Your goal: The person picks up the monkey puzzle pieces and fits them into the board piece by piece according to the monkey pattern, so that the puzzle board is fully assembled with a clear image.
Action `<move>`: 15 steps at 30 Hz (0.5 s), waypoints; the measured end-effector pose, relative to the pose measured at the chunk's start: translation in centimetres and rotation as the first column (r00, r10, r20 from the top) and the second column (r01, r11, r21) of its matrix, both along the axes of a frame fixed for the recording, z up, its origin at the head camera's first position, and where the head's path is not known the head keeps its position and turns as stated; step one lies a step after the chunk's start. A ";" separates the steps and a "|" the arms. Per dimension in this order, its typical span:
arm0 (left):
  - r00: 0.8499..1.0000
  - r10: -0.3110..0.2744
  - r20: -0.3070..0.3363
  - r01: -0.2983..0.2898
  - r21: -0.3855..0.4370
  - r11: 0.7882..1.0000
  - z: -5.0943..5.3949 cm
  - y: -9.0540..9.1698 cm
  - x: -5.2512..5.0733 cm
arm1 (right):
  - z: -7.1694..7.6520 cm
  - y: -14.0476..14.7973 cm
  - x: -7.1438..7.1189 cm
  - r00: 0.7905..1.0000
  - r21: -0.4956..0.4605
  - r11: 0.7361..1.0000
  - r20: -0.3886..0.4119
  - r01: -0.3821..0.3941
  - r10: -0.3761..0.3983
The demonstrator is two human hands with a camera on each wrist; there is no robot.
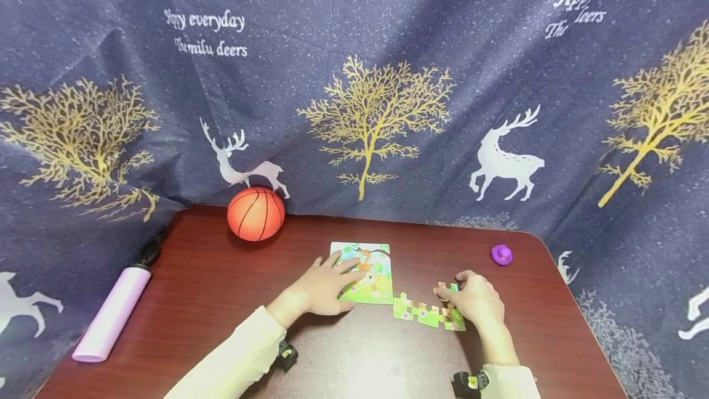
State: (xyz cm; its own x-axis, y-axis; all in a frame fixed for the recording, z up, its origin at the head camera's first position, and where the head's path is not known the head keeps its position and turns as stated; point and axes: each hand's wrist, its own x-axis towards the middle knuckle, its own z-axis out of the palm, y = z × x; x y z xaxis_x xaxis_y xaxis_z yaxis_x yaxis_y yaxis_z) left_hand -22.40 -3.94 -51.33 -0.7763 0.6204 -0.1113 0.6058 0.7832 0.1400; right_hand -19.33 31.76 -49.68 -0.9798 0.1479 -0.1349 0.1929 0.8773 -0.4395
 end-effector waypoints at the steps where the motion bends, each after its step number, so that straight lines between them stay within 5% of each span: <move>1: 1.000 0.001 0.000 -0.001 0.002 1.000 -0.1 0.0 0.0 | 0.0 0.0 0.0 1.000 0.001 1.000 0.003 0.002 -0.002; 15: 1.000 0.008 0.017 -0.009 0.035 0.999 -0.2 0.0 -0.1 | 0.1 0.2 0.5 0.999 0.065 0.997 0.002 0.032 -0.032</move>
